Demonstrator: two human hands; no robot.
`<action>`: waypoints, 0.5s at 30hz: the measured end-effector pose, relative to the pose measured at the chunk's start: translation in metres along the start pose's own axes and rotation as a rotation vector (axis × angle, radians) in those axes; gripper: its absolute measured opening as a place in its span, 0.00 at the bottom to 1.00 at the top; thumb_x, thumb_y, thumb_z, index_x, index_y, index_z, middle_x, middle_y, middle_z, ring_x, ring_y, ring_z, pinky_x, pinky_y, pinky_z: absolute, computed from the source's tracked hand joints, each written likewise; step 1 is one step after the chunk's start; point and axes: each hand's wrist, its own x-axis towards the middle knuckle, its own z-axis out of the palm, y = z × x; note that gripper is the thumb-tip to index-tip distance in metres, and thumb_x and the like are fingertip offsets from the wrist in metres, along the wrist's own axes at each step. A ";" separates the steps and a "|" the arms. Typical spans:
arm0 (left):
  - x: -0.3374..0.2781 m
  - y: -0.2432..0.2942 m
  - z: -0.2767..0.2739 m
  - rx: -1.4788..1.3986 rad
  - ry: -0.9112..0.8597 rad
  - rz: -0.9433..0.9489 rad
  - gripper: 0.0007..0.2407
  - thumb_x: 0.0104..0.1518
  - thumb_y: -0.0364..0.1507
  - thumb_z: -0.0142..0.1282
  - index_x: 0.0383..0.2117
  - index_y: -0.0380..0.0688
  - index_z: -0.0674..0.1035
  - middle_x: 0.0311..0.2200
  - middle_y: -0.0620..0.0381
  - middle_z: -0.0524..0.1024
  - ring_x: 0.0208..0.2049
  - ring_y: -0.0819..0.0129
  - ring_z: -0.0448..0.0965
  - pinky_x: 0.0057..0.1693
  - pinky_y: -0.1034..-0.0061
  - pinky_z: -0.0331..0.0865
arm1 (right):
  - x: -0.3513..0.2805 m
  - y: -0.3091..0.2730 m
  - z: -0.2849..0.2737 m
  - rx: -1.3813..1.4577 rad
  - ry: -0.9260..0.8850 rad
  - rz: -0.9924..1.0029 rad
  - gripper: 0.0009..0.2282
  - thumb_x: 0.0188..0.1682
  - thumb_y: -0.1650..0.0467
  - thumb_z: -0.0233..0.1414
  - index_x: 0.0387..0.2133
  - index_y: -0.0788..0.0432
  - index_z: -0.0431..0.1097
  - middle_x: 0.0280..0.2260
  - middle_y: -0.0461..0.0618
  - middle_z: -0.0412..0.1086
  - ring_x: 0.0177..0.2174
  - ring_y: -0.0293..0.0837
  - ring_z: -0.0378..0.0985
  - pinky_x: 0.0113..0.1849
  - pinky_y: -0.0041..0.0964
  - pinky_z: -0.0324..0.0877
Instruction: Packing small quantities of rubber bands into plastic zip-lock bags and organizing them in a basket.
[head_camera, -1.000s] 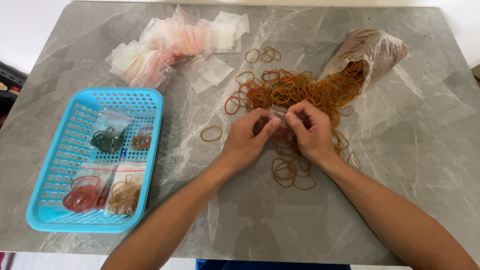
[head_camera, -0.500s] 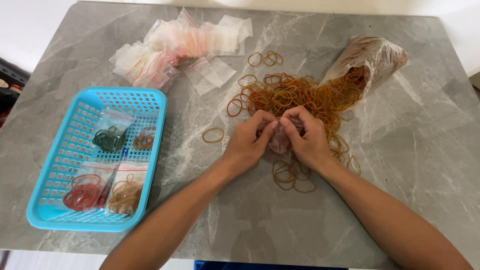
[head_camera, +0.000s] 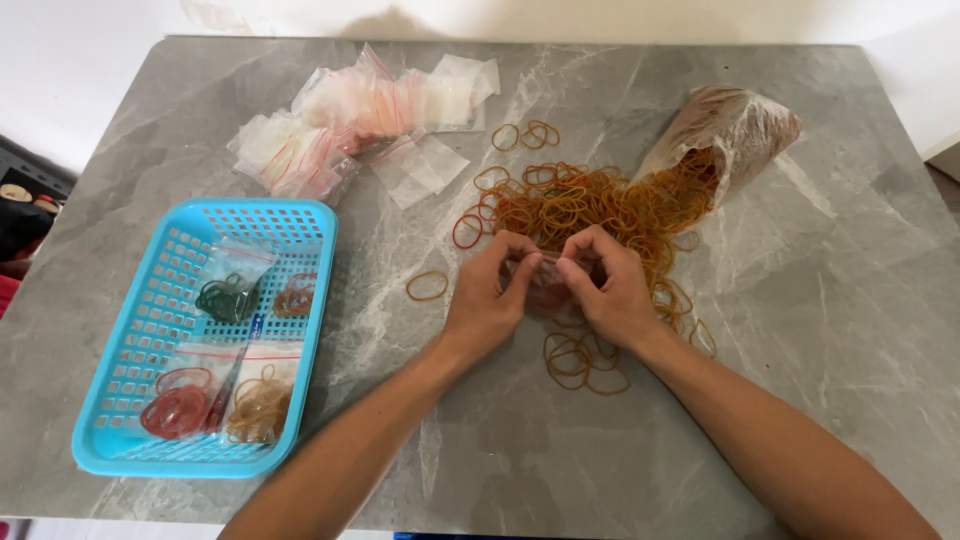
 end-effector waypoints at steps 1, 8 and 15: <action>-0.001 -0.002 0.001 -0.013 0.023 -0.008 0.02 0.64 0.28 0.55 0.36 0.45 0.78 0.25 0.50 0.80 0.29 0.57 0.81 0.38 0.70 0.73 | -0.001 0.004 -0.001 -0.001 0.005 0.000 0.04 0.54 0.73 0.54 0.30 0.59 0.71 0.17 0.52 0.72 0.16 0.42 0.72 0.21 0.33 0.65; -0.002 0.000 -0.001 -0.057 0.016 -0.042 0.06 0.67 0.32 0.51 0.36 0.45 0.76 0.19 0.51 0.74 0.22 0.61 0.75 0.34 0.70 0.70 | 0.002 -0.013 0.003 -0.013 0.021 -0.027 0.04 0.55 0.75 0.55 0.31 0.60 0.71 0.16 0.52 0.72 0.14 0.40 0.69 0.20 0.30 0.64; -0.006 -0.001 0.004 0.103 0.014 -0.023 0.06 0.70 0.30 0.40 0.39 0.45 0.70 0.16 0.47 0.69 0.19 0.52 0.74 0.32 0.65 0.71 | 0.002 -0.012 0.001 0.144 -0.037 0.005 0.06 0.55 0.75 0.52 0.28 0.62 0.70 0.11 0.49 0.68 0.11 0.38 0.67 0.18 0.27 0.64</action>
